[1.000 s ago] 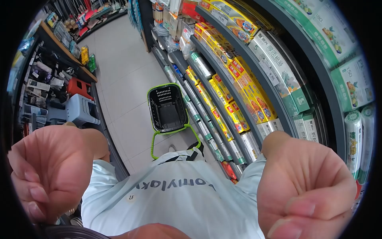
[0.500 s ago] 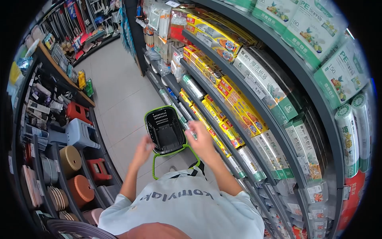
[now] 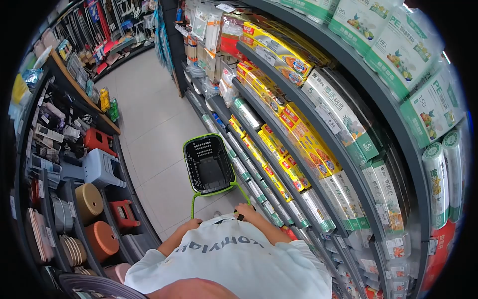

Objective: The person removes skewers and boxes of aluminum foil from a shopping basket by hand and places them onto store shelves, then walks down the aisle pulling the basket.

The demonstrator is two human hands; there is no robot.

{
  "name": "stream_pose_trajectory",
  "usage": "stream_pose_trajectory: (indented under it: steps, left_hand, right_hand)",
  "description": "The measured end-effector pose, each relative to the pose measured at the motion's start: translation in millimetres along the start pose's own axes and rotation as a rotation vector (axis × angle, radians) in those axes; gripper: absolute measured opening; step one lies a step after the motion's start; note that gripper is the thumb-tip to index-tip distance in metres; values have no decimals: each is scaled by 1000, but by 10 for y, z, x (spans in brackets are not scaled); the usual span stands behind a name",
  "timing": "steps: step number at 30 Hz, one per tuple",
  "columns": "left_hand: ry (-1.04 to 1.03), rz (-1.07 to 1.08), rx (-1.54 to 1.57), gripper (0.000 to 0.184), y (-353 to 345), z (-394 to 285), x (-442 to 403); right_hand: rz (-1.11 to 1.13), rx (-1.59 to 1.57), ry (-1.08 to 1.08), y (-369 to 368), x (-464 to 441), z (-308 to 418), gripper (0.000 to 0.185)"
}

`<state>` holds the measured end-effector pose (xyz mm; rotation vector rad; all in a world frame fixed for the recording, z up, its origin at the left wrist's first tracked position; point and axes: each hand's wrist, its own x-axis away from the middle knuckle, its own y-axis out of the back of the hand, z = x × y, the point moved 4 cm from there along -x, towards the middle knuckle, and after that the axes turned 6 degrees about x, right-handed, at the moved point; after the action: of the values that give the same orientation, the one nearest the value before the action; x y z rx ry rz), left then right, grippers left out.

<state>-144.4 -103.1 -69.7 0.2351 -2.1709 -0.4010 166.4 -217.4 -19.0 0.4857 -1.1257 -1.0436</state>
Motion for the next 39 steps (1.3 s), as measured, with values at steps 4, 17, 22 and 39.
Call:
stream_pose_trajectory:
  steps: [4,17,22,39]
  left_hand:
    - [19,57,-66,47,82,32,-99]
    - [-21,88,-174,45,770,-529,-375]
    - [-11,-20,-262,45,1130,-725,-607]
    - [244,-292,-203,29,2679,-927,-1254]
  right_hand:
    - [91,-20,-21,149,-163,-12,43]
    - [-321,-129,186,240,-621,-411,36]
    - [-241,-108,200,546,-1234,-676,28]
    - [-177,-21,-46,2033,-1973,-752,35]
